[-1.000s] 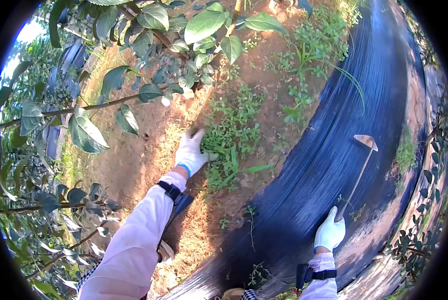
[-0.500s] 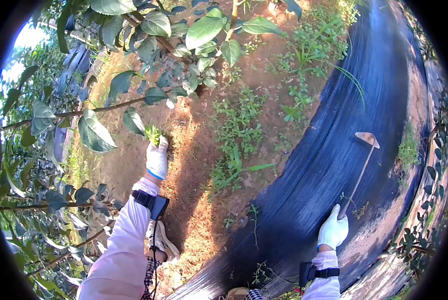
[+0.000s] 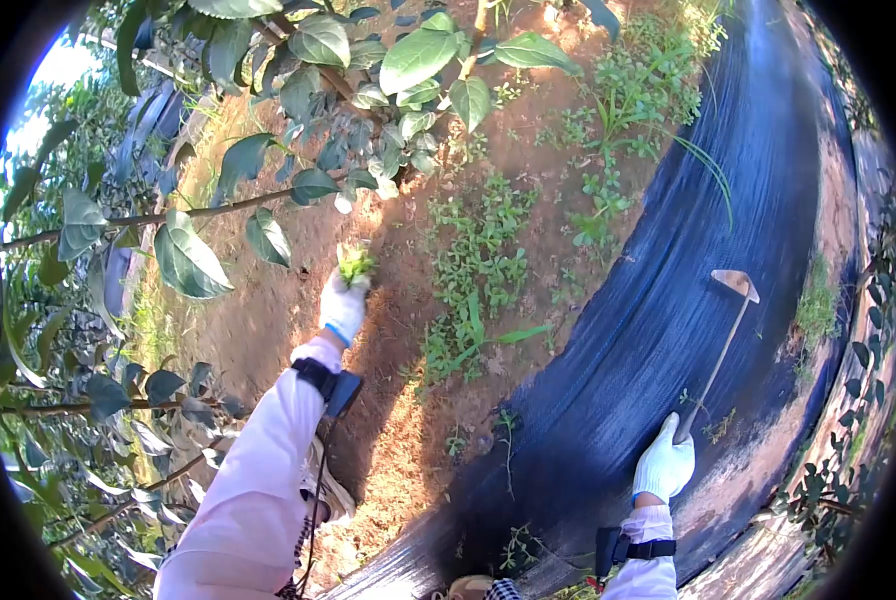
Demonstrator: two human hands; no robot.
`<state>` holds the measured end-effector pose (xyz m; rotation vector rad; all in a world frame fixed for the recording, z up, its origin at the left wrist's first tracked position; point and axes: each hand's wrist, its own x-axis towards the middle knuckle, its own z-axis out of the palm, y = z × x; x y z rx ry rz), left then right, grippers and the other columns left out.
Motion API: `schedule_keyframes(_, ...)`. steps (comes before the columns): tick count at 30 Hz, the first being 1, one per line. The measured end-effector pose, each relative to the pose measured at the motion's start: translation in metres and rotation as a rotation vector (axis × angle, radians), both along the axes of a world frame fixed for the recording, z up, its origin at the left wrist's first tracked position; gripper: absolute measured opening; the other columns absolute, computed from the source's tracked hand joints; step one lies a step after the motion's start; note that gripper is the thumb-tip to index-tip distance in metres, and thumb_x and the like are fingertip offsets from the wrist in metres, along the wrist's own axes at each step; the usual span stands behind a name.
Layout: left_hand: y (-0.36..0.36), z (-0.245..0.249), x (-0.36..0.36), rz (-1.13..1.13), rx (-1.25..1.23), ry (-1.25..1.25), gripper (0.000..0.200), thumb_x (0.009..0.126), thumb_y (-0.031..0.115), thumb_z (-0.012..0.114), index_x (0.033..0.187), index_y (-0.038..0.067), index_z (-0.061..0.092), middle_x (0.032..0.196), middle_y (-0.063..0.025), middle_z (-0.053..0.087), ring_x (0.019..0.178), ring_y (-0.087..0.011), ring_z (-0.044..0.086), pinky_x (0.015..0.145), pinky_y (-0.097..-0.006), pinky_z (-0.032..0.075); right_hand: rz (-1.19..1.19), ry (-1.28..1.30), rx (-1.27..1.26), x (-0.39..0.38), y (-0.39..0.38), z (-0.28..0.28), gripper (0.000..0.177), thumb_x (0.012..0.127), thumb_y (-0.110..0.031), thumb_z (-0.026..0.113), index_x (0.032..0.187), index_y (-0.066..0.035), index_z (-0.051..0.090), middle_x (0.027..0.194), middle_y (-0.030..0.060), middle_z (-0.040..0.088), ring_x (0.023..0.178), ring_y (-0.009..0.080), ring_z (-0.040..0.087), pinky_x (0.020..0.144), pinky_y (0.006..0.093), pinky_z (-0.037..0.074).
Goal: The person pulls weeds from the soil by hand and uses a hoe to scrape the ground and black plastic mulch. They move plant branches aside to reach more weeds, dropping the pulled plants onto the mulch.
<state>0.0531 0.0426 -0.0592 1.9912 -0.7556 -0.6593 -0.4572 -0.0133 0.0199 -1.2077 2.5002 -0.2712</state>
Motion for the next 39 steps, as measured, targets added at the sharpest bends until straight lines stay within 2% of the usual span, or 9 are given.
schedule_keyframes(3,0.010,-0.012,0.009,-0.062,-0.151,0.424,0.038,0.087,0.027,0.060,0.116,0.003,0.056,0.106,-0.0166,0.064,0.098,-0.0298,0.062,0.087,-0.0365,0.050,0.013,0.008,-0.024,-0.001,0.001,-0.002,0.056,0.091,-0.052,0.053,0.092,0.002,0.067,0.078,0.0189,0.067,0.071,0.0345,0.065,0.066,0.0427,0.048)
schedule_keyframes(5,0.001,0.046,-0.037,-0.496,0.511,-0.710,0.044,0.082,0.030,0.065,0.117,0.003,0.056,0.108,-0.0186,0.062,0.099,-0.0340,0.061,0.088,-0.0382,0.050,0.019,-0.001,-0.020,0.001,0.000,-0.002,0.056,0.091,-0.052,0.053,0.091,0.002,0.067,0.077,0.0191,0.067,0.071,0.0348,0.065,0.066,0.0426,0.048)
schedule_keyframes(8,-0.025,0.044,-0.035,-0.549,0.711,-0.616,0.048,0.078,0.031,0.069,0.115,0.003,0.056,0.106,-0.0190,0.061,0.100,-0.0375,0.060,0.087,-0.0392,0.050,0.015,0.022,0.002,0.000,0.001,0.002,0.056,0.091,-0.052,0.052,0.091,0.002,0.067,0.076,0.0193,0.067,0.071,0.0351,0.065,0.066,0.0426,0.048)
schedule_keyframes(21,0.002,0.031,-0.095,-0.862,0.292,-0.504,0.025,0.083,0.012,0.061,0.107,0.007,0.060,0.108,-0.0154,0.061,0.098,-0.0314,0.061,0.084,-0.0415,0.051,0.019,0.016,0.023,0.003,0.000,0.003,0.055,0.091,-0.051,0.053,0.092,0.002,0.067,0.079,0.0198,0.067,0.074,0.0353,0.066,0.067,0.0429,0.048)
schedule_keyframes(24,0.014,0.019,-0.078,-0.078,-0.215,1.020,0.021,0.086,0.012,0.059,0.106,0.006,0.062,0.092,-0.0149,0.066,0.083,-0.0275,0.065,0.075,-0.0386,0.054,0.025,0.003,-0.001,0.004,-0.003,0.007,0.055,0.090,-0.051,0.053,0.091,0.002,0.067,0.078,0.0196,0.067,0.073,0.0352,0.066,0.066,0.0430,0.048)
schedule_keyframes(26,0.039,0.061,-0.075,0.032,0.016,0.406,0.018,0.088,0.013,0.058,0.104,0.006,0.063,0.080,-0.0127,0.067,0.073,-0.0232,0.065,0.069,-0.0339,0.055,0.028,0.004,0.006,-0.001,0.003,0.005,0.055,0.090,-0.051,0.053,0.092,0.002,0.067,0.078,0.0193,0.067,0.072,0.0348,0.066,0.066,0.0430,0.048)
schedule_keyframes(29,0.105,-0.053,-0.017,-0.156,0.019,0.258,0.034,0.080,0.013,0.068,0.112,0.005,0.058,0.103,-0.0147,0.061,0.096,-0.0235,0.062,0.077,-0.0368,0.055,0.011,0.008,0.015,0.001,0.000,0.002,0.054,0.090,-0.052,0.053,0.093,0.001,0.068,0.078,0.0189,0.067,0.072,0.0340,0.066,0.066,0.0428,0.049)
schedule_keyframes(32,0.059,0.077,-0.106,-0.567,0.667,-0.505,0.081,0.064,0.027,0.081,0.136,0.021,0.046,0.131,-0.0229,0.042,0.119,-0.0396,0.048,0.102,-0.0408,0.043,0.014,0.014,0.015,0.002,-0.001,0.004,0.055,0.090,-0.052,0.053,0.094,0.001,0.067,0.078,0.0190,0.067,0.072,0.0343,0.066,0.066,0.0428,0.049)
schedule_keyframes(39,0.065,0.034,-0.110,-0.742,0.490,-0.538,0.041,0.073,0.009,0.068,0.113,0.014,0.060,0.113,-0.0096,0.057,0.105,-0.0318,0.057,0.090,-0.0392,0.049,0.039,0.024,0.041,-0.001,0.000,0.002,0.058,0.091,-0.054,0.050,0.094,0.001,0.068,0.081,0.0192,0.068,0.076,0.0356,0.066,0.069,0.0430,0.049)
